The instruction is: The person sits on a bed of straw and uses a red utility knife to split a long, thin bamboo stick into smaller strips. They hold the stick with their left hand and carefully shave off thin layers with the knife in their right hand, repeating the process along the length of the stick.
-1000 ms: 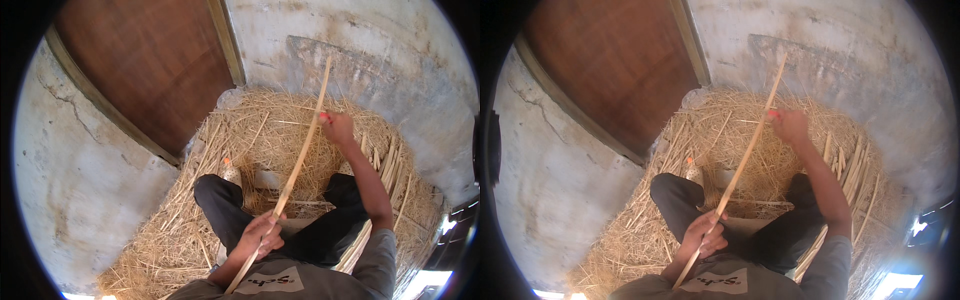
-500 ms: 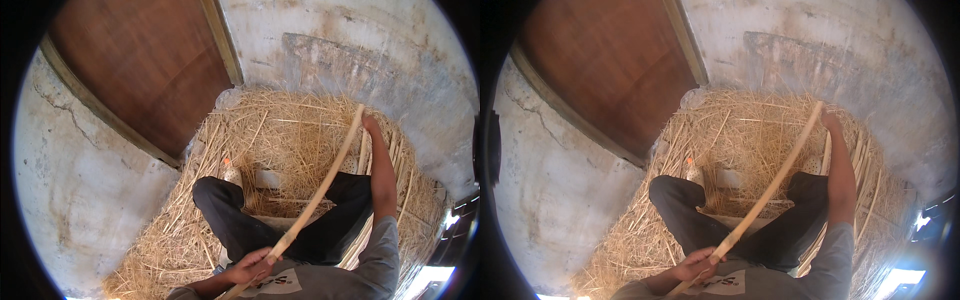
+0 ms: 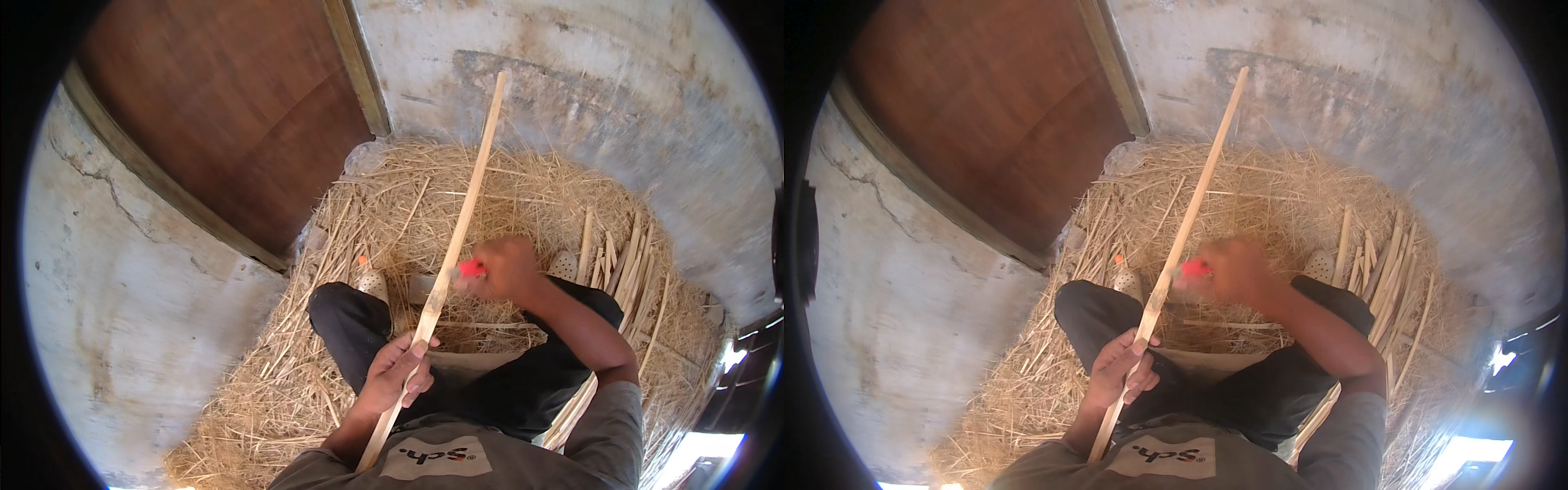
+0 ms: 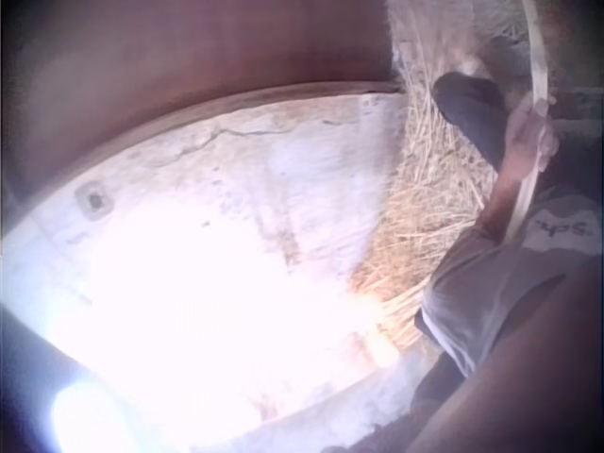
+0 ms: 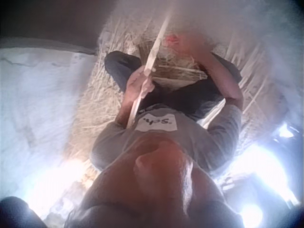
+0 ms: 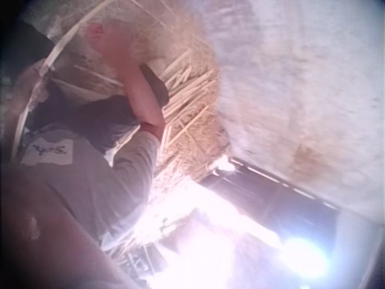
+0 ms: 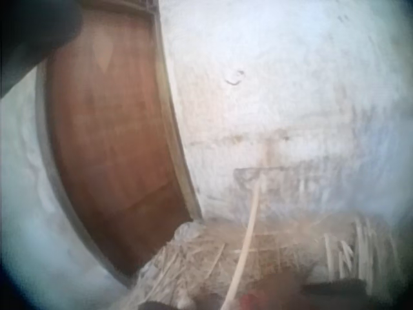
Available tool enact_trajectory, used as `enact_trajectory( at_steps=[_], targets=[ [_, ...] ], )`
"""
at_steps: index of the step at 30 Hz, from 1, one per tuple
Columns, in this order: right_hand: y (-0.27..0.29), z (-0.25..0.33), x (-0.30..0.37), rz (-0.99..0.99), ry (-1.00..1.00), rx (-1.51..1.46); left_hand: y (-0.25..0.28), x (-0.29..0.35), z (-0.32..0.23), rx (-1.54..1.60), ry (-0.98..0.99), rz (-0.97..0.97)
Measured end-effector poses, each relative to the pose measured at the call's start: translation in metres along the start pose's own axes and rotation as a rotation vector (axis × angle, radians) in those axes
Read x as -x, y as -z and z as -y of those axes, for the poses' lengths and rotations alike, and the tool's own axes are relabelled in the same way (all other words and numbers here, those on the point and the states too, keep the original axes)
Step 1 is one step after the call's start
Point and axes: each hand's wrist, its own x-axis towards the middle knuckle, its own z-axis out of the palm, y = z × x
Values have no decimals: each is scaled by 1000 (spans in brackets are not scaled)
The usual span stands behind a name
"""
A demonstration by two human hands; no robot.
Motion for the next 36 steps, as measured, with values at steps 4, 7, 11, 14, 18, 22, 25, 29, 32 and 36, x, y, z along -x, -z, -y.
enact_trajectory(
  at_steps=[4, 7, 11, 14, 18, 22, 25, 29, 32, 36],
  targets=[
    [5, -36, -21, 1, -252, 64, -6, 5, -2, 104, 12, -8],
    [-12, -6, -2, 34, -38, 45, -8, 6, 0, 138, 12, -19],
    [-9, -17, -16, -126, 40, 96, -13, 7, -3, 152, 11, 25],
    [-1, -37, -30, -150, 55, 157, -12, 6, -1, 167, 10, 26],
    [-8, -66, -39, -161, -151, 190, -9, 5, -5, 138, 4, 54],
    [-1, -79, -38, -152, -170, 179, -11, 14, -4, 95, 28, 39],
    [-3, -51, -25, -26, -138, 170, -6, 21, 1, 64, 19, 59],
    [8, -101, -35, -175, -228, 254, -4, 27, 9, 36, 69, 117],
    [29, -137, -42, -75, -442, 393, -6, 31, 10, -4, 115, 142],
    [28, -173, -38, -93, -573, 483, -6, 42, 11, -111, 187, 122]
  ],
)
